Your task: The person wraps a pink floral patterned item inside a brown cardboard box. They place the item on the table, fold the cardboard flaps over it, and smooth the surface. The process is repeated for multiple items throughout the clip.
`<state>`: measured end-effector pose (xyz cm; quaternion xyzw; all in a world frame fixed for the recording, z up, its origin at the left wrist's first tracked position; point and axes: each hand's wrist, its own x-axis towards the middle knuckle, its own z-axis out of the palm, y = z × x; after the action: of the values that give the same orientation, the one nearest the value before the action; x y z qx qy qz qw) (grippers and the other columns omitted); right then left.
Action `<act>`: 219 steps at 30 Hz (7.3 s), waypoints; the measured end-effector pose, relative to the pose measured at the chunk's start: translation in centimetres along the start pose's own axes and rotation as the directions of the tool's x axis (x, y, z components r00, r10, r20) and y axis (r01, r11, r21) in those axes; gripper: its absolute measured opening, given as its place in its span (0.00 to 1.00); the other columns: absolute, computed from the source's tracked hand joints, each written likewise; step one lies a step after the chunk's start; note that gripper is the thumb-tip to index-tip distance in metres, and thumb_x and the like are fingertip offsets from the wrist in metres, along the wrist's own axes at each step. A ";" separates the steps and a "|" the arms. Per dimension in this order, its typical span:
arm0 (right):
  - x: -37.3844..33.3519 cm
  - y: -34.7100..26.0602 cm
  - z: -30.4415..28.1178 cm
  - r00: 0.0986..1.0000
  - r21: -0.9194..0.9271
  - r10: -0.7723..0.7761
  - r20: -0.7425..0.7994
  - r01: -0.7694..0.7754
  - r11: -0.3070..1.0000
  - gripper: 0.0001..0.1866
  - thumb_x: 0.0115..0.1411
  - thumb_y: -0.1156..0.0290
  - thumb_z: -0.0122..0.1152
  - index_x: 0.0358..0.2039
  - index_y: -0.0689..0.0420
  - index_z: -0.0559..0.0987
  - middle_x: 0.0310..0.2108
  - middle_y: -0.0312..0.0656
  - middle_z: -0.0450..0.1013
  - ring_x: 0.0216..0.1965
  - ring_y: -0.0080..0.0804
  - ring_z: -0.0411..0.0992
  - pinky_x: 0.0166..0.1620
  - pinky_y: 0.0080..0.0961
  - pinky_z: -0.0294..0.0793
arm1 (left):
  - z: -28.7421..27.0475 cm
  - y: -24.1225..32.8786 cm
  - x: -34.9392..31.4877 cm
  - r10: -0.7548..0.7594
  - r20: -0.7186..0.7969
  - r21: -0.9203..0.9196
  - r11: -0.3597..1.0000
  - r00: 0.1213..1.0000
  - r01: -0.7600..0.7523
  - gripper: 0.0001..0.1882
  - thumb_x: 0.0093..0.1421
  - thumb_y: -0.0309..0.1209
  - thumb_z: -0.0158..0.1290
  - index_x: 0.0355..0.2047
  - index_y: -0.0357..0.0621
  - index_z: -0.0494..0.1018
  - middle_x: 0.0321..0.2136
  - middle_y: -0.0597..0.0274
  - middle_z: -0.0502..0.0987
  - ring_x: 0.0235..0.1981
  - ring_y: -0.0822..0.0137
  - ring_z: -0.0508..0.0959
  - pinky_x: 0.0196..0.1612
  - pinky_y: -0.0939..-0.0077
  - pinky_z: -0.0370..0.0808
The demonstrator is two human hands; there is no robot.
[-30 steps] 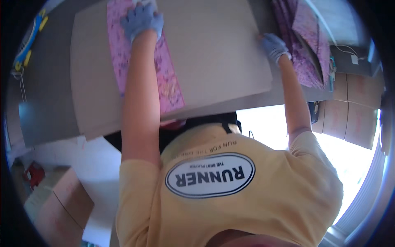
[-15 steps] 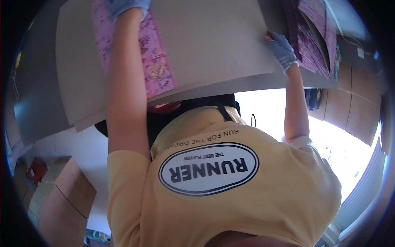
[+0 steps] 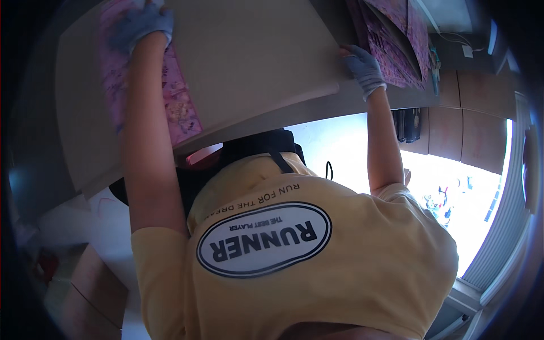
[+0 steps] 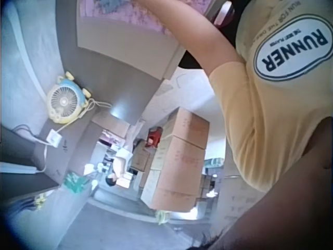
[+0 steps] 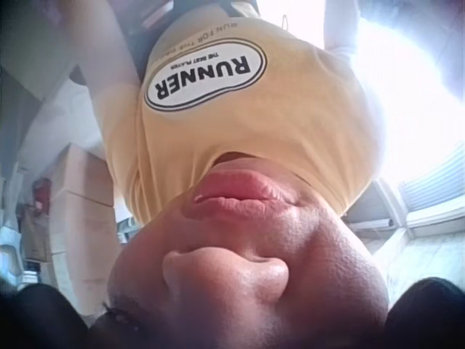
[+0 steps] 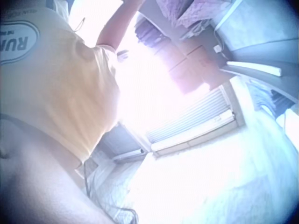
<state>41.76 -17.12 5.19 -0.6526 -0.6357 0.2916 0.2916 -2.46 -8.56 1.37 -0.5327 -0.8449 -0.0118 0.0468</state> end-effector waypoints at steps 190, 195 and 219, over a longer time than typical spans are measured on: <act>-8.7 -6.2 7.1 0.992 0.684 -0.126 0.002 0.091 0.724 0.22 0.52 0.77 0.54 0.50 0.61 0.69 0.41 0.40 0.69 0.37 0.25 0.71 0.30 0.18 0.78 | -4.0 -0.2 -5.8 0.241 -0.182 -0.974 0.091 0.953 -0.209 0.26 0.64 0.41 0.44 0.60 0.43 0.63 0.61 0.57 0.63 0.60 0.61 0.64 0.62 0.69 0.58; -4.9 -7.6 -8.5 0.848 0.592 -0.264 -0.459 0.513 0.622 0.11 0.55 0.63 0.61 0.29 0.53 0.69 0.29 0.31 0.64 0.26 0.17 0.65 0.19 0.14 0.66 | -7.3 -3.9 -10.7 0.143 -0.261 -0.949 0.144 0.955 -0.281 0.25 0.65 0.39 0.45 0.60 0.41 0.62 0.59 0.58 0.65 0.59 0.62 0.65 0.61 0.68 0.60; 11.0 -5.4 7.3 0.984 -0.685 -0.081 -0.157 -0.050 0.727 0.25 0.55 0.48 0.55 0.44 0.53 0.76 0.53 0.49 0.65 0.55 0.51 0.63 0.52 0.39 0.69 | -2.1 -0.5 -20.9 0.678 -0.331 -0.333 0.567 0.656 -0.754 0.18 0.57 0.40 0.50 0.46 0.48 0.72 0.53 0.53 0.69 0.57 0.49 0.66 0.58 0.49 0.61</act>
<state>33.01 -5.94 4.32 -0.7318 -0.6754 -0.0252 0.0874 6.17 -27.75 1.59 -0.8223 -0.5216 -0.2276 -0.0050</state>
